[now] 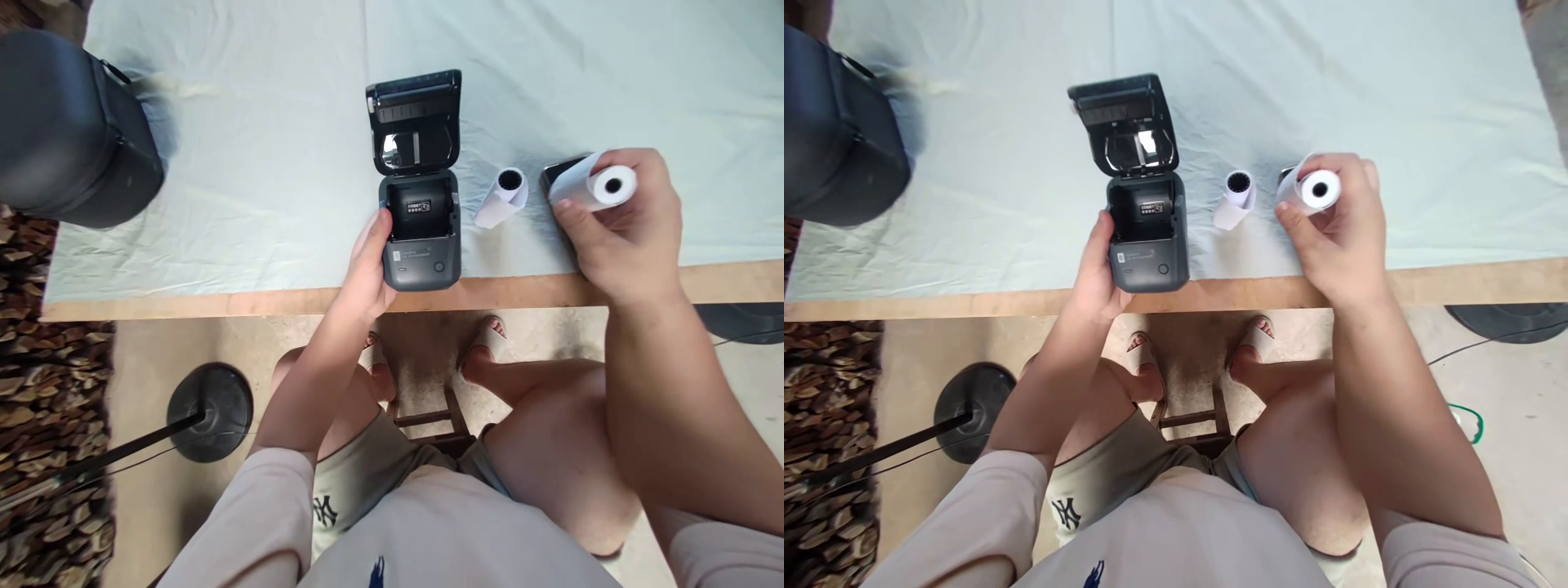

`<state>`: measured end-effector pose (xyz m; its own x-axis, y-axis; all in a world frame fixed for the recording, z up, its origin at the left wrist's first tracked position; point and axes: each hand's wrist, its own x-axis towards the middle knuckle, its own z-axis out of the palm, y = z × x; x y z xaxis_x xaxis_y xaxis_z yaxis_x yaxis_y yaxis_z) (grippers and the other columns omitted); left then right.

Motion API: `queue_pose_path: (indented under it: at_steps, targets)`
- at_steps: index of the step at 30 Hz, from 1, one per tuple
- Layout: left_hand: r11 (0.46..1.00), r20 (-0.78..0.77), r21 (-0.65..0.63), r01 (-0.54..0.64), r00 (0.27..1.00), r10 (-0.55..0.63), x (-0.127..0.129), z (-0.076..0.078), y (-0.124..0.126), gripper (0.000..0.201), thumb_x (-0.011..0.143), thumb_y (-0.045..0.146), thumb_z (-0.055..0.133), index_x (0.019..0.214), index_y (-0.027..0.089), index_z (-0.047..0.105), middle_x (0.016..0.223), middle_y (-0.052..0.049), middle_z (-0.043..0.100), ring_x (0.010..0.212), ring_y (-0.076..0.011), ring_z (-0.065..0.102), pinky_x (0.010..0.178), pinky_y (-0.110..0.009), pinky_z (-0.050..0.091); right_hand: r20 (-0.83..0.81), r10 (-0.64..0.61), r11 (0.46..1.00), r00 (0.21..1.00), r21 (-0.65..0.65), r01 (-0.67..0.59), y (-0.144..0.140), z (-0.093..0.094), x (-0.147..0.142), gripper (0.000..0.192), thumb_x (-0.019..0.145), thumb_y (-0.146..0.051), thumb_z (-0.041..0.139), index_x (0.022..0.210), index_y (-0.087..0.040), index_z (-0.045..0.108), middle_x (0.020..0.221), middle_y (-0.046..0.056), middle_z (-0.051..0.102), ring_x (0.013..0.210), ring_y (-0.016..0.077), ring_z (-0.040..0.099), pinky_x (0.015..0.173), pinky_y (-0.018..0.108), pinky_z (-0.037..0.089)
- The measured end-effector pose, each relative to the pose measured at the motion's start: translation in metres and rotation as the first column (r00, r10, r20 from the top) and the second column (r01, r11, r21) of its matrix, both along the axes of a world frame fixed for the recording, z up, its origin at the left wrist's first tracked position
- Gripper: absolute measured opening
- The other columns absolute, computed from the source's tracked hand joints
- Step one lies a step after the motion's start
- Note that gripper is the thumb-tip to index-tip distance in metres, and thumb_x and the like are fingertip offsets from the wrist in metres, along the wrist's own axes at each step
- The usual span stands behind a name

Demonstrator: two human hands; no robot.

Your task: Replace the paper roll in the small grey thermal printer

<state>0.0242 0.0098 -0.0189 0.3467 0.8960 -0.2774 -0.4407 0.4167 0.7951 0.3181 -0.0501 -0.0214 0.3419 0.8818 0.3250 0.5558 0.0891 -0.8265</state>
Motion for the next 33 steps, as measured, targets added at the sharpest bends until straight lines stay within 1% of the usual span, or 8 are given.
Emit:
queue_pose_path:
  at_steps: [5, 8, 12, 17, 22, 26, 29, 33]
  targets:
    - [0.997, 0.011, 0.071, -0.001, 1.0, 0.0, 0.0, -0.003, 0.003, 0.04, 0.112, 0.064, 0.074, 0.117, 0.025, 0.084, 0.134, -0.006, 0.093, 0.162, -0.0305, 0.075, 0.132, -0.041, 0.067, 0.394, 0.023, 0.995, 0.919, -0.102, 0.019, -0.004, -0.004, 0.008, 0.056, 0.086, -0.04, 0.077, 0.141, -0.032, 0.067, 0.131, 0.012, 0.086, 0.116, 0.0394, 0.081, 0.113, 0.068, 0.061]
    - [0.997, 0.014, 0.075, -0.018, 1.0, 0.017, 0.002, -0.003, 0.005, 0.036, 0.108, 0.061, 0.081, 0.111, 0.026, 0.083, 0.131, -0.007, 0.093, 0.161, -0.0325, 0.075, 0.131, -0.041, 0.068, 0.468, 0.008, 0.992, 0.884, -0.116, 0.053, -0.005, 0.002, -0.004, 0.056, 0.093, -0.034, 0.069, 0.148, -0.036, 0.064, 0.139, 0.015, 0.085, 0.13, 0.044, 0.079, 0.118, 0.07, 0.054]
    - [0.997, 0.014, 0.072, -0.019, 1.0, 0.019, 0.003, -0.004, 0.004, 0.041, 0.106, 0.066, 0.082, 0.109, 0.025, 0.081, 0.132, -0.007, 0.093, 0.161, -0.0347, 0.075, 0.128, -0.041, 0.069, 0.552, -0.1, 0.994, 0.828, 0.03, 0.101, -0.005, 0.022, -0.038, 0.059, 0.093, -0.038, 0.073, 0.15, -0.029, 0.063, 0.148, 0.021, 0.077, 0.146, 0.0501, 0.068, 0.123, 0.075, 0.046]
    - [0.994, 0.035, 0.111, -0.001, 0.999, -0.003, 0.001, -0.005, 0.001, 0.043, 0.102, 0.065, 0.087, 0.113, 0.025, 0.08, 0.139, -0.008, 0.091, 0.164, -0.0363, 0.072, 0.13, -0.043, 0.068, 0.636, -0.056, 0.979, 0.77, -0.117, 0.167, 0.015, 0.022, -0.078, 0.041, 0.109, -0.047, 0.069, 0.146, -0.029, 0.07, 0.141, 0.022, 0.074, 0.155, 0.0505, 0.054, 0.127, 0.078, 0.037]
    - [0.995, 0.081, 0.095, -0.01, 0.997, 0.002, 0.004, -0.001, -0.002, 0.045, 0.095, 0.06, 0.096, 0.112, 0.023, 0.077, 0.139, -0.008, 0.09, 0.167, -0.0393, 0.07, 0.132, -0.049, 0.068, 0.627, -0.074, 0.964, 0.776, -0.153, 0.216, 0.035, 0.014, -0.097, 0.029, 0.105, -0.033, 0.072, 0.133, -0.028, 0.074, 0.129, 0.019, 0.077, 0.146, 0.0476, 0.058, 0.128, 0.083, 0.029]
    - [0.998, 0.124, 0.063, -0.023, 0.992, 0.015, 0.006, 0.002, -0.004, 0.04, 0.094, 0.051, 0.098, 0.109, 0.024, 0.074, 0.137, -0.006, 0.09, 0.168, -0.0401, 0.069, 0.13, -0.051, 0.07, 0.619, -0.148, 0.96, 0.771, -0.097, 0.262, 0.039, 0.026, -0.1, 0.032, 0.098, -0.016, 0.064, 0.125, -0.028, 0.077, 0.116, 0.016, 0.081, 0.133, 0.0438, 0.068, 0.124, 0.081, 0.037]
    - [0.999, 0.127, 0.033, -0.042, 0.991, 0.038, 0.007, 0.005, -0.006, 0.043, 0.096, 0.056, 0.097, 0.112, 0.023, 0.073, 0.136, -0.005, 0.089, 0.167, -0.0397, 0.07, 0.129, -0.051, 0.07, 0.421, -0.242, 0.969, 0.874, 0.152, 0.195, 0.04, 0.034, -0.084, 0.045, 0.089, -0.027, 0.069, 0.134, -0.029, 0.07, 0.12, 0.015, 0.078, 0.117, 0.0402, 0.075, 0.11, 0.068, 0.054]
    - [1.0, 0.137, 0.009, 0.008, 0.991, -0.009, 0.007, 0.008, -0.006, 0.053, 0.091, 0.062, 0.101, 0.114, 0.024, 0.071, 0.129, -0.006, 0.09, 0.157, -0.0392, 0.077, 0.125, -0.051, 0.072, 0.15, -0.236, 0.896, 0.96, 0.415, 0.156, 0.044, 0.033, -0.056, 0.043, 0.095, -0.052, 0.064, 0.134, -0.034, 0.062, 0.129, 0.015, 0.069, 0.116, 0.0421, 0.076, 0.091, 0.059, 0.063]
